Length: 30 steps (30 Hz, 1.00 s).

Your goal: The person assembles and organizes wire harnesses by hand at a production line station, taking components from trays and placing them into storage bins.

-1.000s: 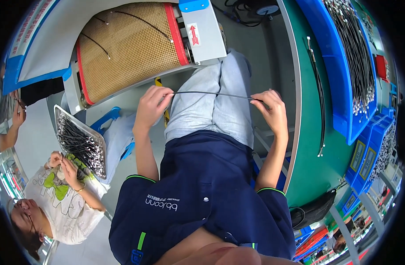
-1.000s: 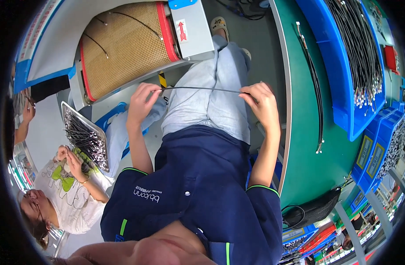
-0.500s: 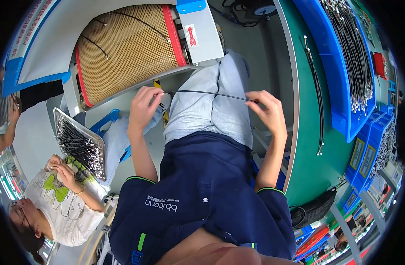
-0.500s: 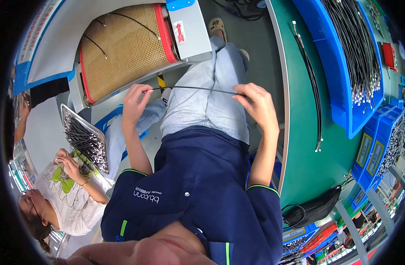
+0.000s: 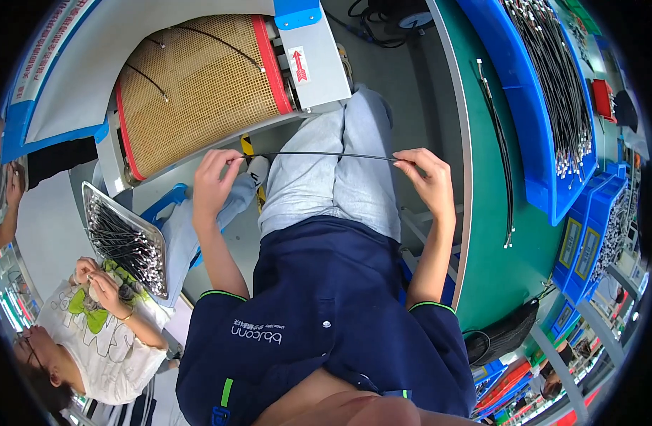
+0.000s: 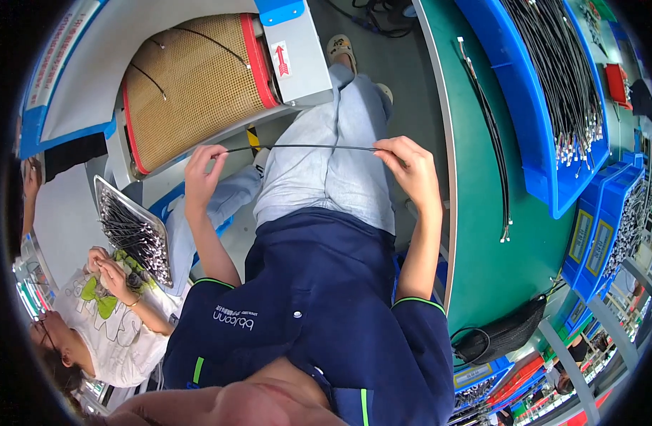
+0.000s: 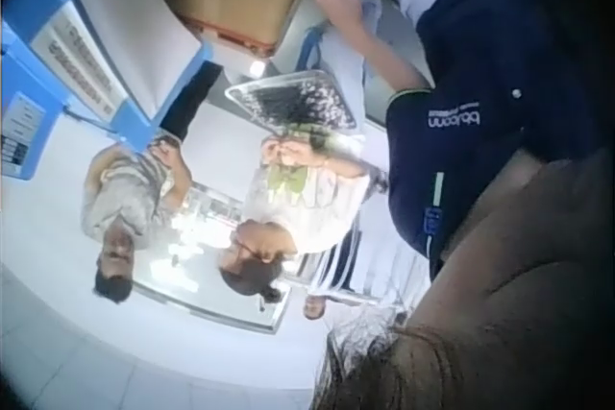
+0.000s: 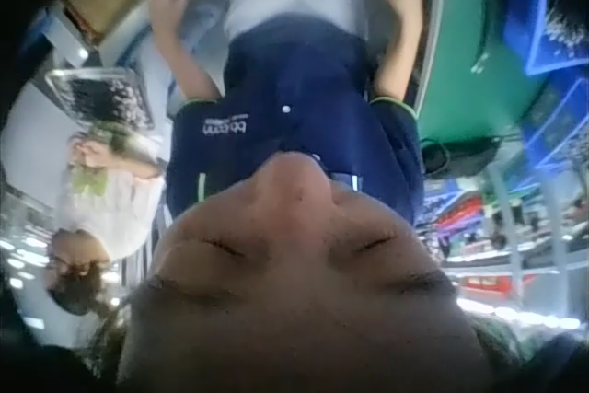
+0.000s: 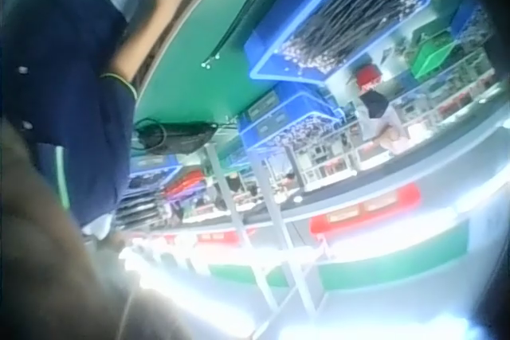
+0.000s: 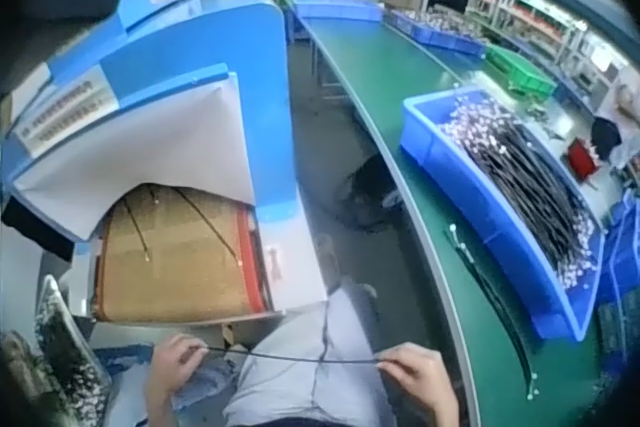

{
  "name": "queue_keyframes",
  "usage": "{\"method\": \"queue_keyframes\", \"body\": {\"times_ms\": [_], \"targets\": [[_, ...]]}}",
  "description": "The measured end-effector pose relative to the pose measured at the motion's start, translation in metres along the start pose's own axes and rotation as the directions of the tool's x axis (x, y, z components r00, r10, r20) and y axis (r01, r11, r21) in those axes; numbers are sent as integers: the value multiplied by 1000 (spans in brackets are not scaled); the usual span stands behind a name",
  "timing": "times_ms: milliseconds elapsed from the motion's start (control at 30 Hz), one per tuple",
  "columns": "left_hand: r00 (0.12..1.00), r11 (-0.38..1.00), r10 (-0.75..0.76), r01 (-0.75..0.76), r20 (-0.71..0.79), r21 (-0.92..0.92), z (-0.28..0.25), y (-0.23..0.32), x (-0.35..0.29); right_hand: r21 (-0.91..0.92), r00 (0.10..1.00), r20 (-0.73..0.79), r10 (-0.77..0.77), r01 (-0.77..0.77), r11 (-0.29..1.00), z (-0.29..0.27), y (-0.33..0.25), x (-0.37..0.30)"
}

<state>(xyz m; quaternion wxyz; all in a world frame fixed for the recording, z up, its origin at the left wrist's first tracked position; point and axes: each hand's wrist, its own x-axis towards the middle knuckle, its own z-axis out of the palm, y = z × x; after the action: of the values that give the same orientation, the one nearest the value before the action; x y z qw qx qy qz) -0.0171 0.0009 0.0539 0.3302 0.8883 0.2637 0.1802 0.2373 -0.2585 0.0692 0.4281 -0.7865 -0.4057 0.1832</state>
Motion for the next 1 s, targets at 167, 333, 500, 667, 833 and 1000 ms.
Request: {"method": "queue_keyframes", "body": {"times_ms": [167, 333, 500, 667, 833, 1000], "targets": [[1000, 1000, 6, -6, -14, -2, -3, 1, -1, 19, 999, 11, 41, -41, 999, 0, -2, -2], [1000, 1000, 20, -21, -11, -13, -4, 3, -2, -32, 1000, 4, 1, -1, 999, -2, -4, -1], [1000, 1000, 22, -22, -16, -21, -8, 1, -3, -55, 998, -21, -52, 51, 997, 2, -7, 0], [996, 997, 76, -74, -50, 28, -17, -10, 4, -116, 992, -37, -120, 115, 987, 13, -13, 8], [997, 994, 47, -40, -66, 102, -44, -58, 47, -79, 977, -107, -182, 175, 981, 62, -19, 35], [997, 987, 32, -19, -76, 162, -80, -113, 107, 108, 979, -161, -123, 141, 984, 145, -31, 67]]}}
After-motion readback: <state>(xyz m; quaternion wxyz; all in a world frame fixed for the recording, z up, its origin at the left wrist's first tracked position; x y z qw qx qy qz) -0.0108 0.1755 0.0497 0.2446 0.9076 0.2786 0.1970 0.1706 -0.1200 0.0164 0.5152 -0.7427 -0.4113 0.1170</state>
